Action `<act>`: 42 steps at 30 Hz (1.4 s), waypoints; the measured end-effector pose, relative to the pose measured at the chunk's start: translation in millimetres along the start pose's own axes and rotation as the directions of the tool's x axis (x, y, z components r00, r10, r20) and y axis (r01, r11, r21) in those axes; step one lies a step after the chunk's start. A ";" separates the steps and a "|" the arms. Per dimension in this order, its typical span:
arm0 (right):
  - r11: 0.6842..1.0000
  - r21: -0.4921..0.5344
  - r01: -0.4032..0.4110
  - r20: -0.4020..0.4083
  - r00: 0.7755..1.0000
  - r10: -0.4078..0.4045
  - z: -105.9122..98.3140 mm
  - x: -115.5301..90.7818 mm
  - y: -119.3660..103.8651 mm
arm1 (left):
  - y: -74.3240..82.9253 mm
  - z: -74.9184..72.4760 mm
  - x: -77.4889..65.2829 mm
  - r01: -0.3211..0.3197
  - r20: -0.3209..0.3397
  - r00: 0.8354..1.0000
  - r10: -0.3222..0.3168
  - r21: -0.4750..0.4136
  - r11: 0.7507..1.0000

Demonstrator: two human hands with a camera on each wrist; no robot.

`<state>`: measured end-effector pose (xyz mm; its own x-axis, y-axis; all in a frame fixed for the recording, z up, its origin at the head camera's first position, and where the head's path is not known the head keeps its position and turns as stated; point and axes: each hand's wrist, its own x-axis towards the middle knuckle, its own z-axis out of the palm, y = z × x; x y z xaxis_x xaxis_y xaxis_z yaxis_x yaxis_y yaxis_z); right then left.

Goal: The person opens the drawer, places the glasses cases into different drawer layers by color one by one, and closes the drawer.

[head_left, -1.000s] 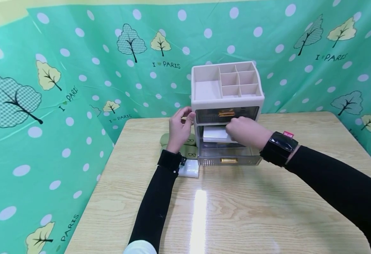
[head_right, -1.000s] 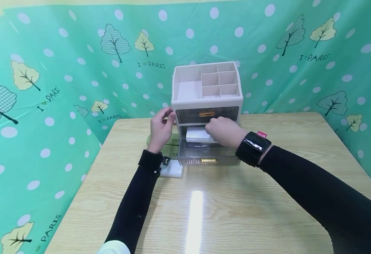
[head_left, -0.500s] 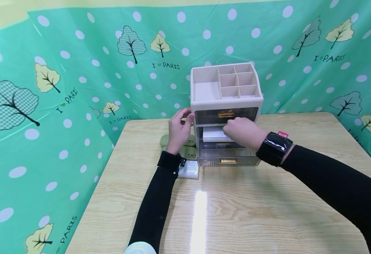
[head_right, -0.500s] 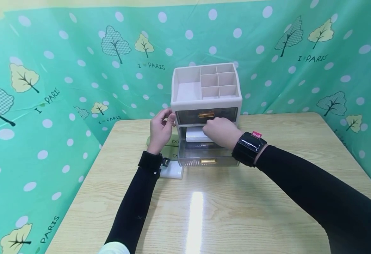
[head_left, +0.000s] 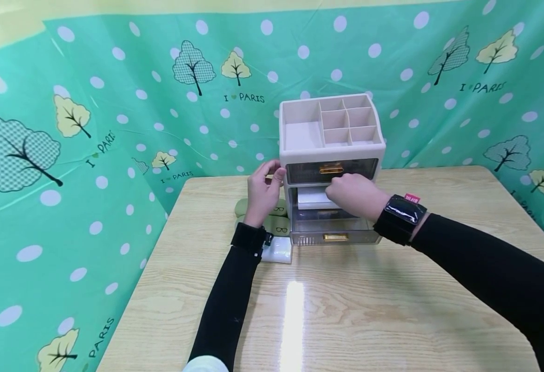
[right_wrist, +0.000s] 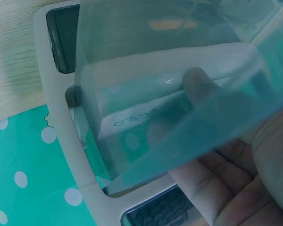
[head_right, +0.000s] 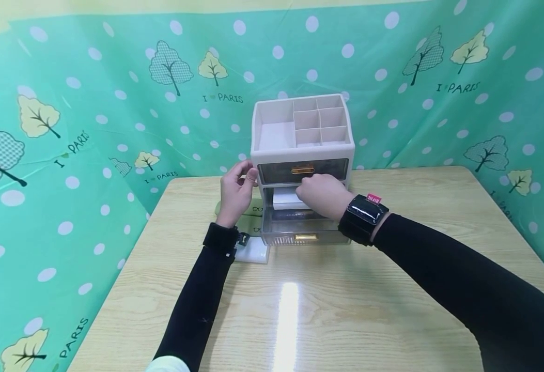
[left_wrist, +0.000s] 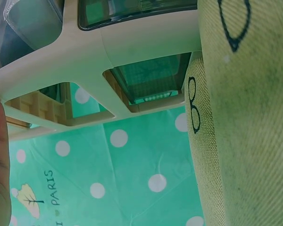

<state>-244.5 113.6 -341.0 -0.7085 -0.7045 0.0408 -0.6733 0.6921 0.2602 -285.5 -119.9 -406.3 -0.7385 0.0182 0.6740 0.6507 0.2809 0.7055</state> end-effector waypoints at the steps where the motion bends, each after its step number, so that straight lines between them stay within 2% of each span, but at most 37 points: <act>1: 1.000 0.002 -0.002 0.002 1.000 0.002 -0.1 -0.1 0.2 | 0.3 -0.2 0.1 -0.004 0.000 1.000 0.004 -0.002 1.000; 11: 0.999 -0.026 0.041 0.020 0.999 -0.041 1.0 -3.5 2.7 | 0.0 -0.4 -0.1 -0.025 0.013 1.000 0.025 0.013 1.000; 18: 0.999 -0.025 0.037 0.019 0.999 -0.036 -1.6 -7.7 2.0 | 2.1 -0.8 -1.0 -0.002 0.007 1.000 0.002 0.004 1.000; 22: 0.999 0.005 0.052 -0.048 0.998 -0.052 -4.2 -11.4 2.8 | 3.3 0.0 -0.5 0.015 0.001 1.000 -0.015 0.007 1.000; 28: 0.987 0.134 0.086 -0.144 0.987 -0.066 -11.3 -15.5 3.3 | 4.9 2.8 0.1 0.039 -0.022 0.999 -0.038 0.035 0.999; 33: 0.974 0.195 0.118 -0.214 0.974 -0.075 -21.6 -21.5 1.5 | 6.3 3.5 -1.0 0.061 -0.026 0.998 -0.060 0.037 0.997; 35: 0.967 0.216 0.135 -0.263 0.962 -0.075 -25.6 -24.5 1.2 | 6.8 2.8 -1.0 0.062 -0.021 0.998 -0.062 0.032 0.998; 37: 0.958 0.233 0.164 -0.333 0.939 -0.080 -28.3 -27.5 1.8 | 6.7 2.1 -0.7 0.060 -0.015 0.998 -0.060 0.022 0.998; 39: 0.953 0.229 0.200 -0.416 0.905 -0.090 -28.7 -30.0 3.7 | 6.4 1.5 -0.4 0.054 -0.009 0.999 -0.054 0.009 0.999; 42: 0.947 0.205 0.248 -0.532 0.840 -0.105 -27.5 -32.3 8.2 | 5.3 1.4 0.1 0.044 -0.003 0.999 -0.044 -0.002 0.999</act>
<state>-221.3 137.7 -313.7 -0.4121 -0.7478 0.5205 -0.8566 0.5126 0.0582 -282.3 -117.1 -402.8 -0.7660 0.0030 0.6429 0.6179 0.2795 0.7349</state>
